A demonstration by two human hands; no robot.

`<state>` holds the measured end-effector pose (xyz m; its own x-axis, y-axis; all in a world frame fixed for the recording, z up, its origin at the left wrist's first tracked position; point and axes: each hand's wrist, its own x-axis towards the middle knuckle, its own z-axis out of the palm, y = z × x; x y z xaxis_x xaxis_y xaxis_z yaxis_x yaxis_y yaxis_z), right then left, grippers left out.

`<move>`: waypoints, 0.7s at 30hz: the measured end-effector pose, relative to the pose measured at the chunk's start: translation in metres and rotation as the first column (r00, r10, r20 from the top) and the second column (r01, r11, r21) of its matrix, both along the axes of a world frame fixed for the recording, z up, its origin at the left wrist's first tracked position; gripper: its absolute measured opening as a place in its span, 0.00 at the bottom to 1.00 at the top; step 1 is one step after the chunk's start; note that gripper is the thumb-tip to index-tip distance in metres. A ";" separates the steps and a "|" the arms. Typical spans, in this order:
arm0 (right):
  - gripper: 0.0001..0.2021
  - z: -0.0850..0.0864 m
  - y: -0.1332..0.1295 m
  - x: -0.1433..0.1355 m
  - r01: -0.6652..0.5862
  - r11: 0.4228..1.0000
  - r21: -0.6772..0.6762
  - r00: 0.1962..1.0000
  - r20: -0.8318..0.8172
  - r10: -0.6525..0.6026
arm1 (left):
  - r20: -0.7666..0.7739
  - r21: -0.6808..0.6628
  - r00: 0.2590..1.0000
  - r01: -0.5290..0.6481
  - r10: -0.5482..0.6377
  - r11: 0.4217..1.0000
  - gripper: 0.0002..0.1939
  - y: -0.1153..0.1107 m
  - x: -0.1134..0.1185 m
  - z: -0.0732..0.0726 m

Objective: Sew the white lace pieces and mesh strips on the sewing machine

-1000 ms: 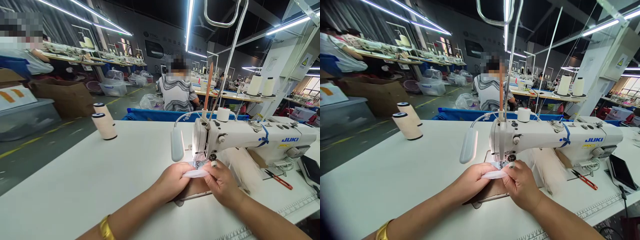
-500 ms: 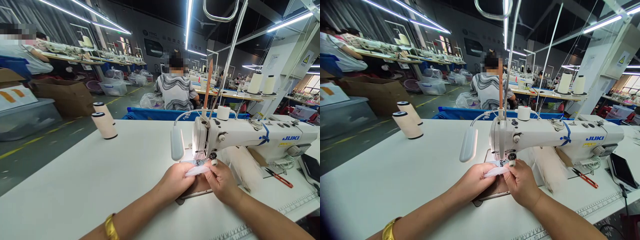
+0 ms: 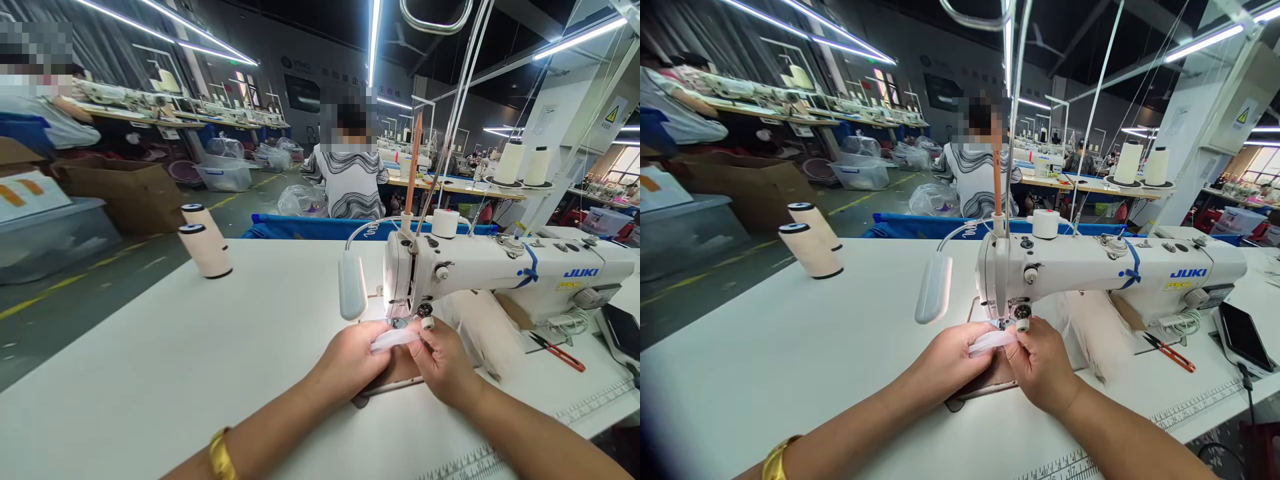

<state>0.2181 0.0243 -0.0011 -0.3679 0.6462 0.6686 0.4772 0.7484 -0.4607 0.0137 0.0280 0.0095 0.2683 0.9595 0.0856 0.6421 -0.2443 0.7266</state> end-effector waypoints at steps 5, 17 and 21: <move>0.12 0.000 0.000 -0.002 0.000 1.000 0.002 1.000 0.000 0.000 | -0.008 0.029 1.000 -0.004 0.005 1.000 0.09 0.001 0.001 0.000; 0.13 0.000 0.001 0.000 0.024 1.000 0.015 1.000 -0.012 -0.023 | -0.048 0.079 0.998 0.035 -0.032 0.996 0.04 0.002 -0.001 -0.002; 0.12 0.000 0.001 0.000 0.022 1.000 0.012 1.000 -0.012 -0.022 | -0.050 0.100 0.997 0.056 -0.051 0.993 0.06 0.002 0.000 -0.002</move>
<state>0.2177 0.0249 -0.0009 -0.3457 0.6456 0.6809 0.4884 0.7434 -0.4569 0.0132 0.0296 0.0071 0.3247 0.9308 0.1680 0.6592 -0.3501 0.6655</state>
